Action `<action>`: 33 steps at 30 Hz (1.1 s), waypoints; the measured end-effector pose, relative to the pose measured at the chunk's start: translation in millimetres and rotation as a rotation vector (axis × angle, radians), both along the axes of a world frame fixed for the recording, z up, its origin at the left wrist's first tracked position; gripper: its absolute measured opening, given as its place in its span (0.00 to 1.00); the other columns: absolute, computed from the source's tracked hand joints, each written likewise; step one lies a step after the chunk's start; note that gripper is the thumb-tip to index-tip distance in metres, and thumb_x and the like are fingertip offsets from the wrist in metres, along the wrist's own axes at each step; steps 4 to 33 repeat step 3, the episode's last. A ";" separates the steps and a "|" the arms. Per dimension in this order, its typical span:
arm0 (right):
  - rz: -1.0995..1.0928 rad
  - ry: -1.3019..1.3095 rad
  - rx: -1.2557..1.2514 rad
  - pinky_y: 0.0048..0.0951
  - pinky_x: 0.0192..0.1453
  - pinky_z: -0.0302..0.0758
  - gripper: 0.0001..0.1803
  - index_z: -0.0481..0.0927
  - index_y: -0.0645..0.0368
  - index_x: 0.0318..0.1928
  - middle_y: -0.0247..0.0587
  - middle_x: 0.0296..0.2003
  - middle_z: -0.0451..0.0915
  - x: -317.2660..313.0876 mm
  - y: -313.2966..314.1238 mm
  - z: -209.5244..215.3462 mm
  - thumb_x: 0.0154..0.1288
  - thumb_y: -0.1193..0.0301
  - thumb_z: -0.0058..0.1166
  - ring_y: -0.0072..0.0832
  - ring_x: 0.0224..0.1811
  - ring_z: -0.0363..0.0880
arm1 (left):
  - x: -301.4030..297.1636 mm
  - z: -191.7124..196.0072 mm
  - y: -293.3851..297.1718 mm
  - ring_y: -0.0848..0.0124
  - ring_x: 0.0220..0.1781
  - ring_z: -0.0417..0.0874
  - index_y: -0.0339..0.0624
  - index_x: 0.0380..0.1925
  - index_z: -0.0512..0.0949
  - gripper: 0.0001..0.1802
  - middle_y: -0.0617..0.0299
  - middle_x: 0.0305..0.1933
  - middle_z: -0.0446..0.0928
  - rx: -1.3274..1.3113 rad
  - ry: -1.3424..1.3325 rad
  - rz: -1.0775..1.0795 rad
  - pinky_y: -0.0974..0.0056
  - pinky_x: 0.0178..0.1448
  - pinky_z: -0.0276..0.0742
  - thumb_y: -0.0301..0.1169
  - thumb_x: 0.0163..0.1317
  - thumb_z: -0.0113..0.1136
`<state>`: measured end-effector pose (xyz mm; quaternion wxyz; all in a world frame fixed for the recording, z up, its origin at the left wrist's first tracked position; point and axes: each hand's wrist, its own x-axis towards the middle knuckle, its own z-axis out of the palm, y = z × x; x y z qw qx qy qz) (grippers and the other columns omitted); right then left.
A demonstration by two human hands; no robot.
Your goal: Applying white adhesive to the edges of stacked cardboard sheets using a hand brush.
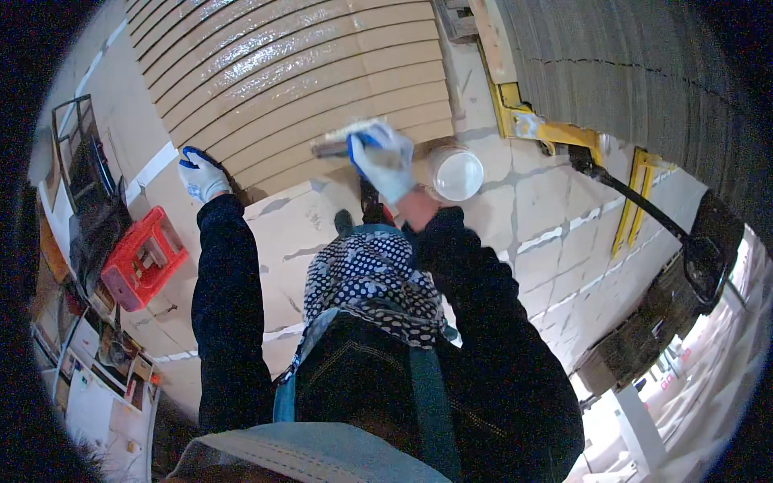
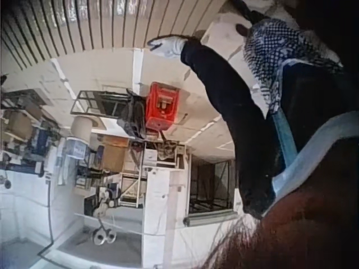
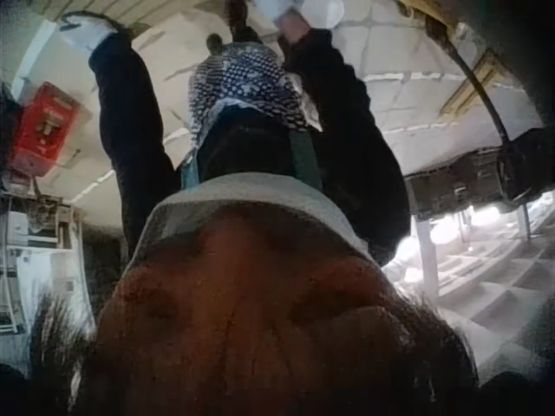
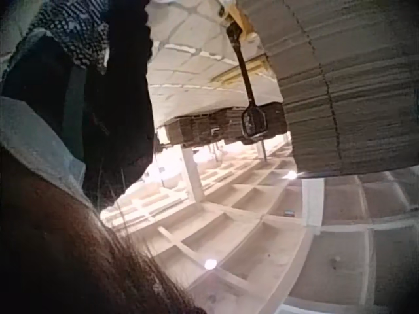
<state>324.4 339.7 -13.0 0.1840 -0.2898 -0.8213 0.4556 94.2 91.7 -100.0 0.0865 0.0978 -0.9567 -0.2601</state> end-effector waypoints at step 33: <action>-0.122 -0.263 -0.266 0.37 0.47 0.76 0.12 0.81 0.53 0.39 0.42 0.37 0.81 9.3 -8.7 -13.7 0.56 0.62 0.61 0.38 0.39 0.82 | -2.0 0.5 0.4 0.45 0.38 0.78 0.34 0.34 0.76 0.26 0.40 0.34 0.78 0.019 -0.039 0.022 0.47 0.42 0.69 0.51 0.65 0.49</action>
